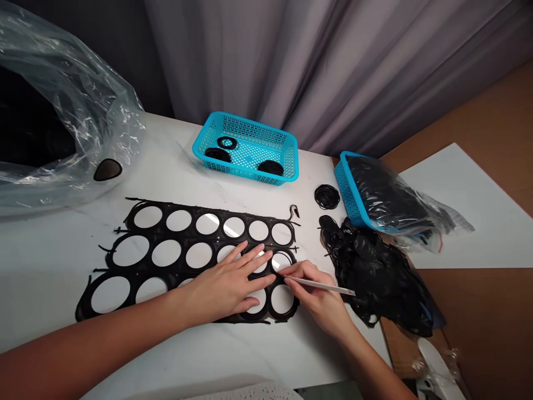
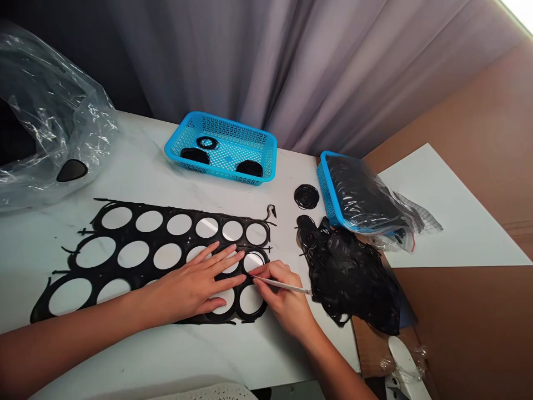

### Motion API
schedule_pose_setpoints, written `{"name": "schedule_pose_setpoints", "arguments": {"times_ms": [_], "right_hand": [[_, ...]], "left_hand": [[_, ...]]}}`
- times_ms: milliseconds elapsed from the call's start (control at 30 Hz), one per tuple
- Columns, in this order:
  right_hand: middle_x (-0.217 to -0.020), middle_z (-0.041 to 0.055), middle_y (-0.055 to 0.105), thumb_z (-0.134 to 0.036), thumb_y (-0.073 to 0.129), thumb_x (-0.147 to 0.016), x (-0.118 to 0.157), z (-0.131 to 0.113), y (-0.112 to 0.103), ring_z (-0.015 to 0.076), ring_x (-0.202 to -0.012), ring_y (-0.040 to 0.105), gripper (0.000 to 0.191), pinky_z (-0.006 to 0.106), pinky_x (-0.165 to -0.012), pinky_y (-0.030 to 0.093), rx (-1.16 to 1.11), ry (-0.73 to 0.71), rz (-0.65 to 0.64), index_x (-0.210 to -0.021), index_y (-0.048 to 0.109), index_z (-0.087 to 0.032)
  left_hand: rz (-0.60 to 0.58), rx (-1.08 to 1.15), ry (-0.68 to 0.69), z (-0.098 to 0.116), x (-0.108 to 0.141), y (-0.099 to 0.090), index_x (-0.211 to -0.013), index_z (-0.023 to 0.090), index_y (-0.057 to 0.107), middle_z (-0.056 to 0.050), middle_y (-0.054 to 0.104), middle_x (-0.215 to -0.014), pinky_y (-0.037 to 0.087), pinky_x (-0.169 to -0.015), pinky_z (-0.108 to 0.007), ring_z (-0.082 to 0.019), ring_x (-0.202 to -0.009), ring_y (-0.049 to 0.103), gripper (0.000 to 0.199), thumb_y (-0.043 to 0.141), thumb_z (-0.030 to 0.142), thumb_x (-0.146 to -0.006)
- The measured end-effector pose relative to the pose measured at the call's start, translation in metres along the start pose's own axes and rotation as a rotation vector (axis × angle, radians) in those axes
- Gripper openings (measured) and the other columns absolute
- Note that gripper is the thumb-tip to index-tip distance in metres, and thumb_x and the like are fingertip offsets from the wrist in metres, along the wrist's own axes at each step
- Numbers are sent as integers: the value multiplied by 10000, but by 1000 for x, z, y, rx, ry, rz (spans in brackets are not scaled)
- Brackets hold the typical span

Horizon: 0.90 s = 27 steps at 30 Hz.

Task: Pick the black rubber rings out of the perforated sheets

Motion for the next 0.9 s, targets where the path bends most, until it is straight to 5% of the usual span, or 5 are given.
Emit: {"name": "schedule_pose_setpoints", "arguments": {"times_ms": [400,667,767,900], "right_hand": [[-964,47,746,-278,596,-930,-7,-2,-5,230,-885,673,179,356,-779,504,48,1,-53,-765,642,-230],[-1247,69,707,-133,516,-958,3,9,14,264,-1055,637,171,435,-888,440,483,-377,-8,-901,627,-250],[-1165,90,734,-137,481,-968,-4,19,-5,271,-1016,649,187,443,-908,413,596,-369,187,-956,638,-240],[-1017,114,744,-272,529,-953,-9,23,-51,293,-941,654,152,457,-903,420,551,-108,619,-839,619,-227]], "left_hand": [[-8,4,3,-1,0,1,-1432,278,476,-97,344,-1608,174,-1227,-505,-312,-1499,283,492,598,410,-974],[-18,1,-1,-1,0,3,-1404,279,502,-90,324,-1619,157,-1235,-492,-298,-1507,264,458,584,427,-978],[-21,-3,2,-2,-1,4,-1388,276,516,-100,325,-1616,158,-1229,-510,-314,-1504,267,446,591,422,-973],[-36,-39,16,-1,-2,-1,-1389,262,515,-126,362,-1593,182,-1218,-534,-338,-1495,282,469,622,416,-959]]}}
Point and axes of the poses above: each hand's wrist, its own x-axis away from the middle knuckle, its own y-axis out of the palm, z = x × y, the point moved 1 cm from there along -x, towards the middle knuckle
